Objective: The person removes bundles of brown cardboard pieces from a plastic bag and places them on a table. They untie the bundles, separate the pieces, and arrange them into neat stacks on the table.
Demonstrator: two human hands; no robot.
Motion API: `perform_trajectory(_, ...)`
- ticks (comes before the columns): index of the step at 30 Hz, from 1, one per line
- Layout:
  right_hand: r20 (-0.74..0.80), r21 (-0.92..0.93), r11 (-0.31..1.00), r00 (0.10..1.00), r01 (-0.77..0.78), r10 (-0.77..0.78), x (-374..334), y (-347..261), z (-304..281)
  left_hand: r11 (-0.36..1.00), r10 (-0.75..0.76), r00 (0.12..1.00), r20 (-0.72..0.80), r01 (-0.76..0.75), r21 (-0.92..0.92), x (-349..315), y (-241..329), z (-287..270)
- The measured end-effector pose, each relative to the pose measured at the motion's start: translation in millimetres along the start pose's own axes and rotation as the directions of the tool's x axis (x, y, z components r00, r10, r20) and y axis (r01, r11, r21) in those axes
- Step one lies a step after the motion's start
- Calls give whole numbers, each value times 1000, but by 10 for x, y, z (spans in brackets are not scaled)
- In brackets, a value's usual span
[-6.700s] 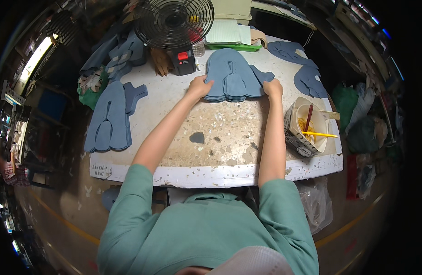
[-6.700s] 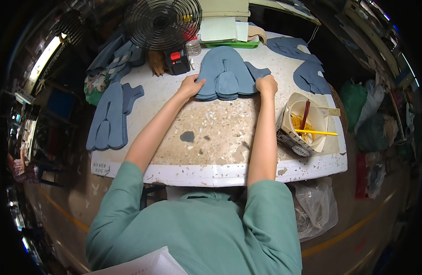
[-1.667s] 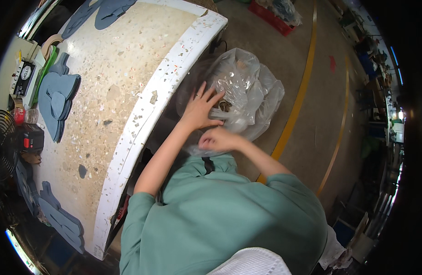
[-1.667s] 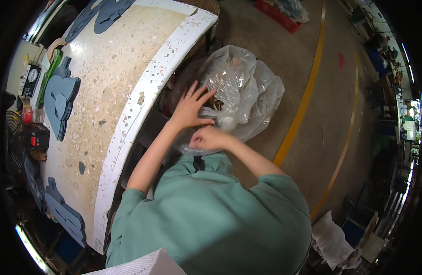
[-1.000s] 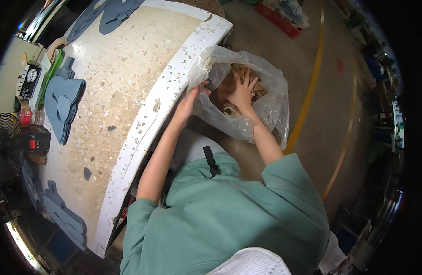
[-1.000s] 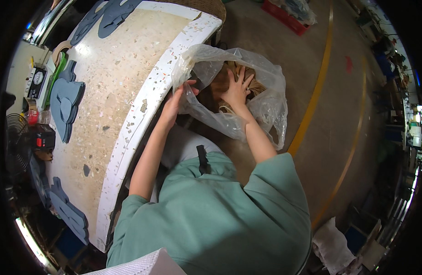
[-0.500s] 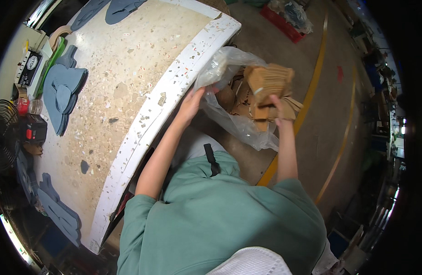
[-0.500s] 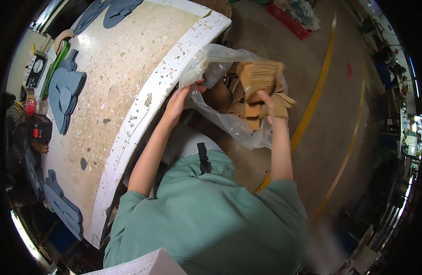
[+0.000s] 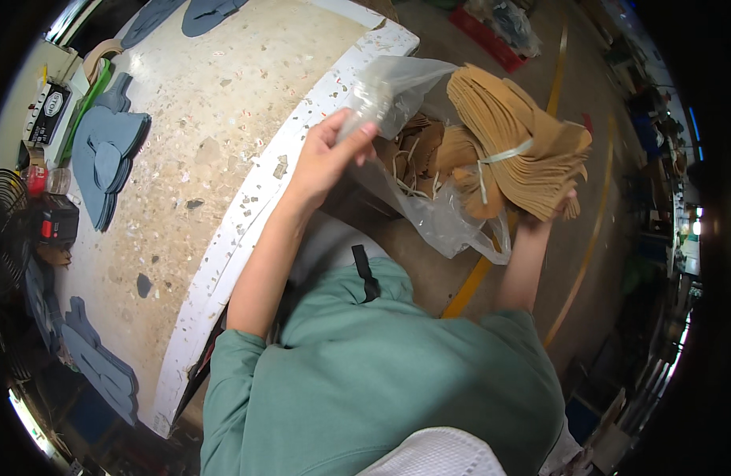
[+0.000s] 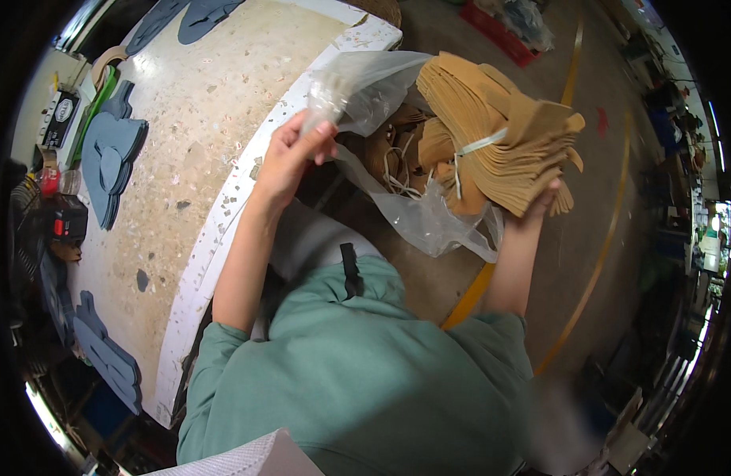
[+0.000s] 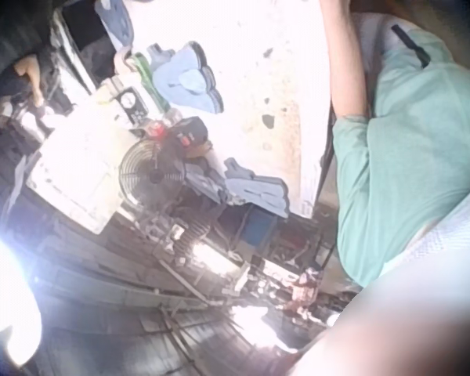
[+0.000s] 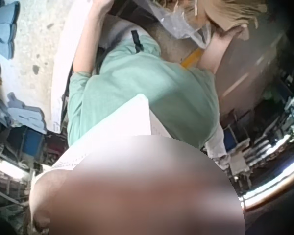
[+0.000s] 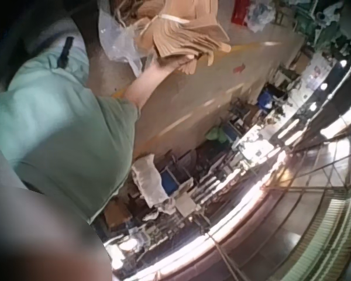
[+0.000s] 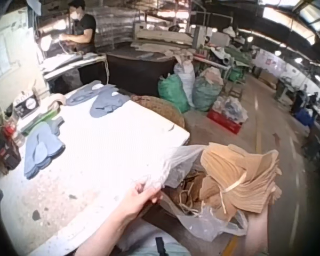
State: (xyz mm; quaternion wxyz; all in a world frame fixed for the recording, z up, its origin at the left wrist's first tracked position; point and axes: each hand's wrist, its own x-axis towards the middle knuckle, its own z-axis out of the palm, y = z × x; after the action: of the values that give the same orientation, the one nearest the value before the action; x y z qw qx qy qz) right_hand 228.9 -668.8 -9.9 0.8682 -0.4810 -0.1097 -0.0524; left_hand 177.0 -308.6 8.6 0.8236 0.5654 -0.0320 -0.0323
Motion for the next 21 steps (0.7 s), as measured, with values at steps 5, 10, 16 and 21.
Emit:
perform_trajectory(5, 306, 137, 990, 952, -33, -11, 509, -362, 665, 992, -44, 971, -233, 14, -129, 47, 92, -32)
perform_trajectory(10, 488, -461, 875, 866, 150, 108, 1356, -145, 1685, 987, -156, 969, -191, 162, 19, 18, 145, -73)
perform_trajectory(16, 701, -706, 474, 611, 526, 368, 1703, 859, 2646, 978, -207, 976, -66, 204, -44, 14, 173, -168)
perform_trajectory(21, 772, -583, 424, 636, 693, 21, 1368, 1127, 2482, 983, -177, 982, -62, 173, -55, -2, 143, -203)
